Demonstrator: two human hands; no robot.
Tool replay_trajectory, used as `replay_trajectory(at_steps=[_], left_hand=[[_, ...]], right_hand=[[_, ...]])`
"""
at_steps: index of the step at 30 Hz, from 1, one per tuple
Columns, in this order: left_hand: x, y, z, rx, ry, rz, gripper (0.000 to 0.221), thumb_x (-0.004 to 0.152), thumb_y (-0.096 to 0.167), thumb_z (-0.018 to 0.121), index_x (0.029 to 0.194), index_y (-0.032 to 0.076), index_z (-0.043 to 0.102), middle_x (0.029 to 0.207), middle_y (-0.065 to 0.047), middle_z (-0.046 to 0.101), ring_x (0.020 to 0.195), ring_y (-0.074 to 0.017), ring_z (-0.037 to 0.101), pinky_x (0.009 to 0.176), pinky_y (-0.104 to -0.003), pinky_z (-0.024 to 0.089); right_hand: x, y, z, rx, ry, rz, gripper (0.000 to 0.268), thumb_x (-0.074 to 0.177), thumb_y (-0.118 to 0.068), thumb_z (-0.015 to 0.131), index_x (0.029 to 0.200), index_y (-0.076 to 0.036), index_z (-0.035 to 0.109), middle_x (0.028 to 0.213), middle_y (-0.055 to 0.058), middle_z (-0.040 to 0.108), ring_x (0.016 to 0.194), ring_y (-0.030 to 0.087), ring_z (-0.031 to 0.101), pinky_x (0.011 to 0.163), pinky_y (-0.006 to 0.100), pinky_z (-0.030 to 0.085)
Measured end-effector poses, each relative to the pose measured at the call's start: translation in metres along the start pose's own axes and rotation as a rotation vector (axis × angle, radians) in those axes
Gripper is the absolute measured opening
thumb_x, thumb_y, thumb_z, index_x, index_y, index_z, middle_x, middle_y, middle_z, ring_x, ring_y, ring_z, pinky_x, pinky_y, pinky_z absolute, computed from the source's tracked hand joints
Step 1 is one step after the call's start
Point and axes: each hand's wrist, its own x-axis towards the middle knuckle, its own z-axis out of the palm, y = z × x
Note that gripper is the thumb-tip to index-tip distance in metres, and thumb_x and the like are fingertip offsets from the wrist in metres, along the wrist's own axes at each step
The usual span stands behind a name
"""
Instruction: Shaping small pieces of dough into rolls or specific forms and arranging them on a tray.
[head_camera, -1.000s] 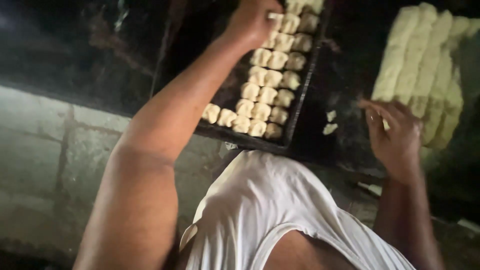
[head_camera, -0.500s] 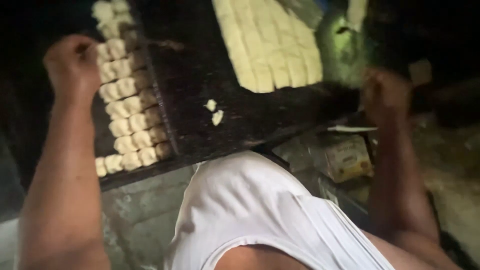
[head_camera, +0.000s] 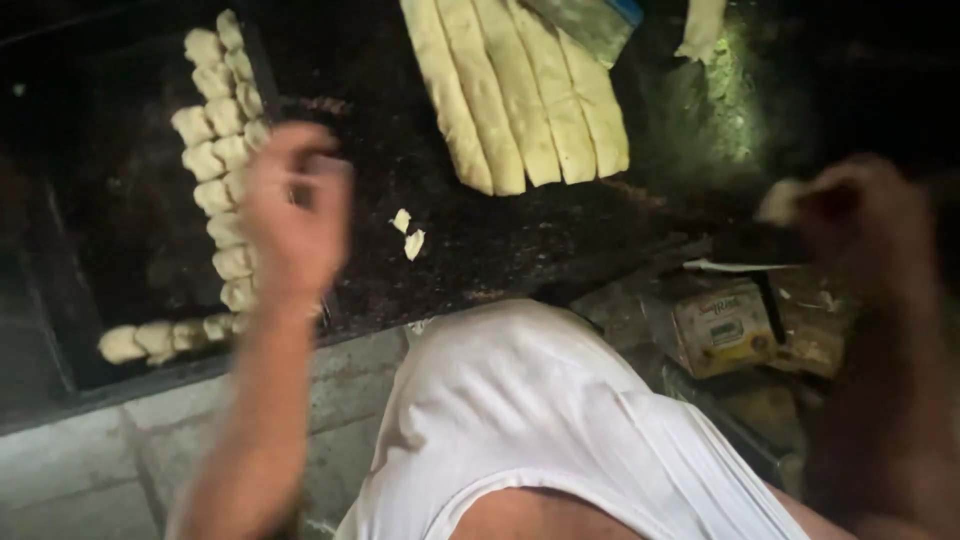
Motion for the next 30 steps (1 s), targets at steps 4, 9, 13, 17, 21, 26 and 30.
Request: replay_trajectory(at_steps=[4,9,13,17,21,26,30], left_hand=[[-0.032,0.117,0.038,-0.845,-0.527,-0.319,0.045,0.094,0.009,0.074,0.135,0.003,0.056,0.124,-0.011,0.069,0.100,-0.0160,0.071,0.081,-0.029,0.061],[-0.053,0.134,0.070,-1.039,-0.729,-0.474,0.033,0.098,0.012,0.069,0.127,-0.002,0.061,0.111,-0.013,0.072,0.095,-0.0150,0.071,0.081,-0.029,0.062],[-0.047,0.115,0.059,-1.248,-0.591,-0.766,0.022,0.102,0.011,0.060,0.115,-0.004,0.070,0.100,-0.011,0.075,0.086,-0.0138,0.072,0.076,-0.028,0.061],[-0.049,0.106,0.052,-1.392,-0.508,-0.893,0.018,0.103,0.011,0.060,0.112,-0.002,0.068,0.099,-0.007,0.074,0.083,-0.0109,0.072,0.075,-0.027,0.062],[-0.048,0.098,0.027,-1.130,-0.360,-0.550,0.016,0.100,0.008,0.064,0.113,-0.001,0.063,0.097,-0.006,0.072,0.081,-0.0092,0.070,0.073,-0.027,0.060],[-0.041,0.096,-0.003,-1.007,-0.388,-0.328,0.016,0.098,0.015,0.073,0.101,0.004,0.061,0.079,-0.003,0.066,0.073,-0.0066,0.063,0.065,-0.026,0.055],[-0.046,0.073,-0.009,-0.919,-0.318,-0.171,0.028,0.093,0.014,0.082,0.092,0.004,0.057,0.076,-0.004,0.061,0.069,-0.0093,0.056,0.062,-0.028,0.049]], right_hand=[[-0.042,-0.167,0.086,0.561,-0.265,0.056,0.031,0.087,-0.003,0.074,0.117,-0.009,0.070,0.109,0.004,0.071,0.100,0.015,0.068,0.085,0.030,0.057],[-0.047,-0.238,0.136,0.697,-0.406,-0.092,0.025,0.091,-0.004,0.073,0.116,-0.006,0.073,0.108,0.008,0.074,0.099,0.017,0.070,0.087,0.030,0.057],[-0.055,-0.286,0.142,0.239,-0.016,-0.769,0.032,0.086,-0.010,0.084,0.115,-0.005,0.073,0.122,0.016,0.070,0.112,0.032,0.066,0.097,0.042,0.053],[-0.058,-0.289,0.162,0.079,0.113,-1.088,0.039,0.066,-0.014,0.088,0.101,-0.006,0.074,0.123,0.022,0.064,0.113,0.040,0.062,0.098,0.052,0.046],[-0.045,-0.294,0.170,0.121,0.057,-1.140,0.024,0.075,-0.005,0.086,0.094,-0.009,0.072,0.122,0.016,0.066,0.116,0.035,0.063,0.102,0.051,0.046],[-0.045,-0.328,0.166,0.503,-0.253,-0.486,0.012,0.099,-0.004,0.075,0.111,-0.005,0.073,0.111,0.009,0.067,0.102,0.018,0.060,0.084,0.027,0.051],[-0.024,-0.305,0.175,0.704,-0.573,-0.261,0.017,0.097,-0.007,0.074,0.113,-0.001,0.072,0.100,0.007,0.069,0.085,0.014,0.061,0.073,0.025,0.050]])
